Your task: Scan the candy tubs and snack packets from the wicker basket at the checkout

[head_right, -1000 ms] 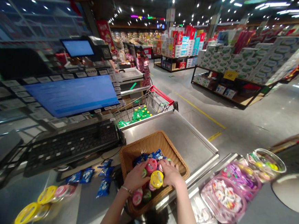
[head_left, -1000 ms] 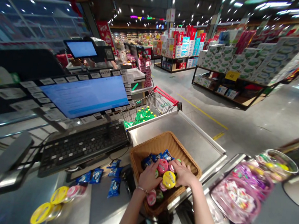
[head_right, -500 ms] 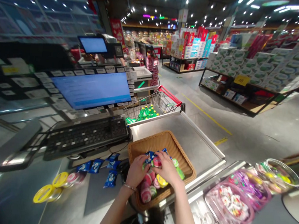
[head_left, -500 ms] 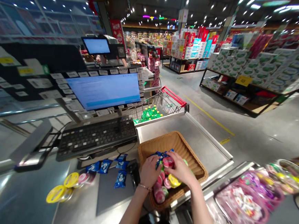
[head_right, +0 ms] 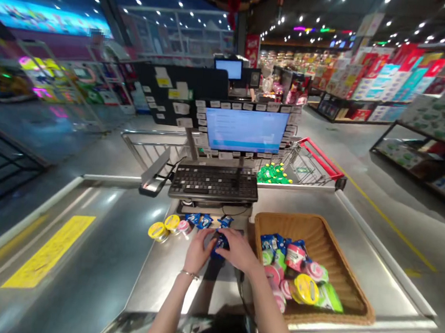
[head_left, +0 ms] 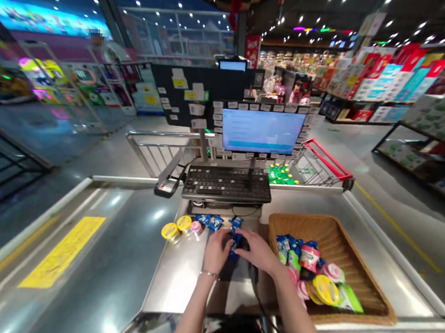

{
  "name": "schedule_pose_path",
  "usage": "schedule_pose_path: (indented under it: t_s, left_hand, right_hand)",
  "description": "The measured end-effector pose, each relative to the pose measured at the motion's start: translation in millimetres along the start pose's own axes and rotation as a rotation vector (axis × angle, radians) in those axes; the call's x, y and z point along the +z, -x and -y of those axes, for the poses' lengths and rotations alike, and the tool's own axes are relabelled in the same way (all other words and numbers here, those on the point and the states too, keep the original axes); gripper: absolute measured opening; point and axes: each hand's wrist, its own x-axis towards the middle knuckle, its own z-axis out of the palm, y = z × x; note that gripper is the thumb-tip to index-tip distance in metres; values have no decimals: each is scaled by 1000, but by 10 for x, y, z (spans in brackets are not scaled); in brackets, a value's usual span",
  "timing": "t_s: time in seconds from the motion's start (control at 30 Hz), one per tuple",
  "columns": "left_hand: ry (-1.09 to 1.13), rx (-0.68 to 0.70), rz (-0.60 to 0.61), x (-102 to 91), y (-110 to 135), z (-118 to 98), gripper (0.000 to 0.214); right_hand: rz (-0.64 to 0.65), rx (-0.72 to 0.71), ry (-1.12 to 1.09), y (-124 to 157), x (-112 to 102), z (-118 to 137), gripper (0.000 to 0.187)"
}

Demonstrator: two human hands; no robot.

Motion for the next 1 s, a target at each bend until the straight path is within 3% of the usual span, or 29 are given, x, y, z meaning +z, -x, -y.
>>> schedule_pose_path:
  t_s: [0.13, 0.23, 0.4, 0.6, 0.7, 0.8, 1.0]
  left_hand:
    - [-74, -118, -71, -317, 123, 574, 28]
    - [-190, -207, -126, -569, 152, 888, 36]
    - [-471, -439, -135, -924, 52, 1229, 61]
    - [-521, -619, -6, -1088, -241, 1660, 75]
    - [-455, -618, 90, -1082, -409, 1746, 72]
    - [-451, -606, 175, -1011, -539, 1700, 74]
    - [-517, -589, 274, -846, -615, 1595, 78]
  right_hand:
    - [97, -42, 8, -434, 583, 161, 52]
    - [130, -39, 40, -762, 1016, 237, 61]
    - [72, 166, 204, -1237, 1551, 115, 76]
    - [-139, 533, 410, -1503, 1679, -447, 51]
    - [-191, 637, 464, -1532, 1663, -648, 52]
    - [-180, 641, 481, -1569, 1731, -672, 55]
    - [-137, 469, 514, -1735, 2080, -394, 49]
